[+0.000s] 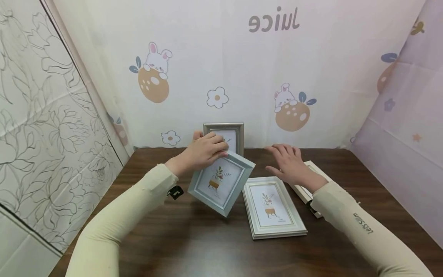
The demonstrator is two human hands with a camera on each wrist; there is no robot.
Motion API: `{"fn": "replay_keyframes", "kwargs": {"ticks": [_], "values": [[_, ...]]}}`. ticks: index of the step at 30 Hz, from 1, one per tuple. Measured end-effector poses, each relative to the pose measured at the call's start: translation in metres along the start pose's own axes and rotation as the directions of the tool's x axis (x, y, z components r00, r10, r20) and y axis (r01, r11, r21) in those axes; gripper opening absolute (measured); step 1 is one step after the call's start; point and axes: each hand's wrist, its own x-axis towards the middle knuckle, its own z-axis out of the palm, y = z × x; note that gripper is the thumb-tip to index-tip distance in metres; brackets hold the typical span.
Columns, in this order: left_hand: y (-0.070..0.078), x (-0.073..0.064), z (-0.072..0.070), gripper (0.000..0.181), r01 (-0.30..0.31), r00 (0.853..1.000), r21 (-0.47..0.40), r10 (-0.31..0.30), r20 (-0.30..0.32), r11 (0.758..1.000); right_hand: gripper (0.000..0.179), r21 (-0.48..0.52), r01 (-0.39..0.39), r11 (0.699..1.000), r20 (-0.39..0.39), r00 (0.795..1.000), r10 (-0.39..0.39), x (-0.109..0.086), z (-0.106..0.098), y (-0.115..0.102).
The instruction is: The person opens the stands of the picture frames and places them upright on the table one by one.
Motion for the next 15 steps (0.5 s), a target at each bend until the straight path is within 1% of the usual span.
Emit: {"fn": "replay_keyframes", "kwargs": {"ticks": [5,8,12,15], "values": [[0.003,0.005,-0.009,0.017,-0.08,0.996,0.035,0.078,0.037,0.996,0.061,-0.005,0.007,1.0,-0.019,1.0,-0.007,-0.002,0.0,0.002],[0.004,0.008,-0.014,0.017,-0.112,0.993,0.072,0.109,0.045,0.991,0.061,-0.008,0.001,1.0,-0.012,1.0,-0.001,-0.003,0.0,0.002],[0.006,0.012,-0.021,0.017,-0.133,0.99,0.113,0.127,0.062,0.985,0.063,-0.011,-0.013,1.0,0.007,1.0,0.013,-0.004,0.001,0.003],[0.008,0.014,-0.026,0.018,-0.137,0.987,0.129,0.125,0.097,0.982,0.063,-0.015,-0.021,1.0,0.011,1.0,0.021,-0.005,0.002,0.005]]}}
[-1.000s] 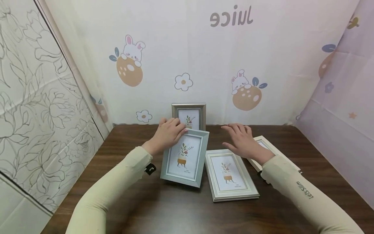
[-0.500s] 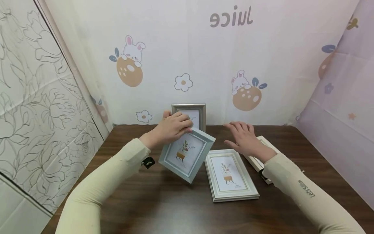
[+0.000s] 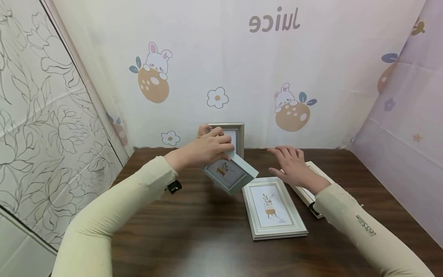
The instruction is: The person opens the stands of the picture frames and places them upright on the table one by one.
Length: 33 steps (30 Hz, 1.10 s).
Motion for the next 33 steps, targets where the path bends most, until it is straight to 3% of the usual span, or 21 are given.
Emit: {"fn": "replay_keyframes", "kwargs": {"ticks": [8,20,26,31,33], "values": [[0.0,-0.003,-0.01,0.023,-0.027,0.995,0.075,0.02,0.096,0.997,0.062,0.007,-0.007,1.0,0.013,1.0,0.007,0.0,-0.003,-0.001],[-0.004,-0.01,-0.016,0.032,-0.101,0.984,0.153,0.077,0.158,0.983,0.06,0.015,0.008,1.0,-0.009,1.0,-0.007,-0.002,-0.005,-0.004],[-0.004,-0.014,-0.013,0.032,-0.148,0.988,0.247,0.131,0.085,0.958,0.058,0.026,0.016,1.0,-0.028,1.0,-0.015,-0.002,-0.014,-0.005],[-0.007,-0.023,-0.002,0.033,-0.201,0.975,0.345,0.222,-0.021,0.917,0.059,0.024,0.033,0.999,-0.042,0.999,-0.032,-0.004,-0.016,-0.005],[-0.007,-0.027,0.003,0.033,-0.205,0.97,0.356,0.239,-0.052,0.912,0.06,0.022,0.045,0.999,-0.046,0.998,-0.044,-0.004,-0.015,-0.006]]}}
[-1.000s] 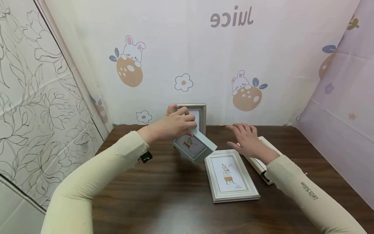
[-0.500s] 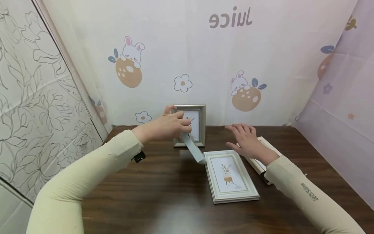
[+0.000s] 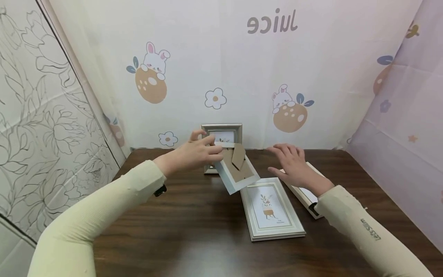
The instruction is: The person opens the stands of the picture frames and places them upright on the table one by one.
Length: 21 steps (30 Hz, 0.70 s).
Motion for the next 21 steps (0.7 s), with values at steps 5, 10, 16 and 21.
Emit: {"fn": "replay_keyframes", "kwargs": {"ticks": [5,10,16,21], "values": [[0.005,-0.007,0.007,0.033,-0.002,0.998,-0.036,-0.001,-0.058,0.999,0.061,-0.005,0.036,0.999,-0.012,0.999,-0.036,-0.001,0.001,-0.002],[0.009,-0.009,0.012,0.03,0.008,0.992,-0.044,-0.013,-0.122,0.999,0.059,-0.006,0.067,0.998,-0.037,0.997,-0.068,0.002,0.001,-0.003],[0.012,-0.009,0.014,0.038,0.014,0.985,-0.017,-0.017,-0.174,1.0,0.061,-0.016,0.095,0.995,-0.035,0.995,-0.095,0.008,-0.001,-0.005],[0.014,-0.009,0.016,0.035,0.001,0.979,0.08,0.016,-0.203,0.997,0.064,-0.05,0.123,0.991,-0.021,0.992,-0.124,0.016,-0.003,-0.004]]}}
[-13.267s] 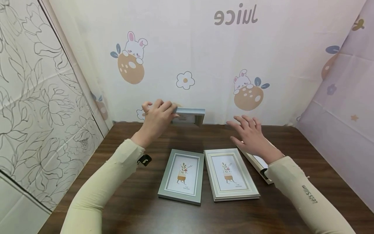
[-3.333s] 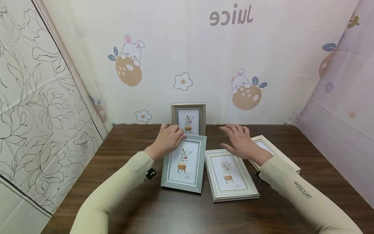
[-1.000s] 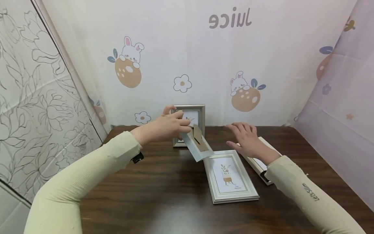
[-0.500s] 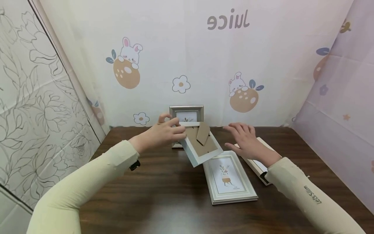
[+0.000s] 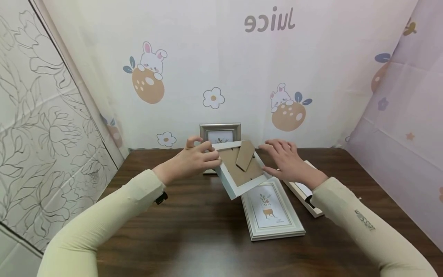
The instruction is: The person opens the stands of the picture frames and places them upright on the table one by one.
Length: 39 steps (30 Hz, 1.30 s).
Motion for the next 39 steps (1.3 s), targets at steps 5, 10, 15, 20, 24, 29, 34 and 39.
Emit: {"fn": "replay_keyframes", "kwargs": {"ticks": [5,10,15,20,24,29,34,39], "values": [[0.003,-0.002,0.0,0.036,-0.013,0.999,0.016,0.013,0.029,1.0,0.064,-0.016,0.028,0.999,0.031,0.999,-0.028,0.01,-0.001,0.002],[0.006,-0.001,0.0,0.038,-0.022,0.999,0.036,0.021,0.031,0.999,0.065,-0.022,0.054,0.998,0.085,0.995,-0.052,0.023,0.001,0.003],[0.009,0.002,0.002,0.035,-0.037,0.999,0.059,0.038,-0.009,0.998,0.068,-0.056,0.101,0.993,0.123,0.988,-0.094,0.032,0.004,0.002],[0.011,0.003,0.003,0.036,-0.04,0.999,0.042,0.04,-0.005,0.998,0.068,-0.071,0.161,0.984,0.125,0.98,-0.152,0.036,0.004,0.0],[0.012,0.003,0.004,0.039,-0.046,0.999,0.045,0.046,0.007,0.998,0.061,-0.079,0.183,0.98,0.118,0.978,-0.173,0.038,0.004,0.0],[0.013,0.003,0.003,0.039,-0.048,0.999,0.054,0.047,0.003,0.997,0.056,-0.107,0.193,0.975,0.106,0.978,-0.181,0.037,0.005,0.003],[0.013,0.003,0.001,0.037,-0.046,0.999,0.069,0.046,-0.002,0.997,0.055,-0.109,0.205,0.973,0.097,0.976,-0.195,0.037,0.004,0.003],[0.013,0.002,-0.001,0.037,-0.039,0.999,0.051,0.039,0.011,0.998,0.053,-0.115,0.216,0.97,0.085,0.975,-0.207,0.037,0.003,0.002]]}}
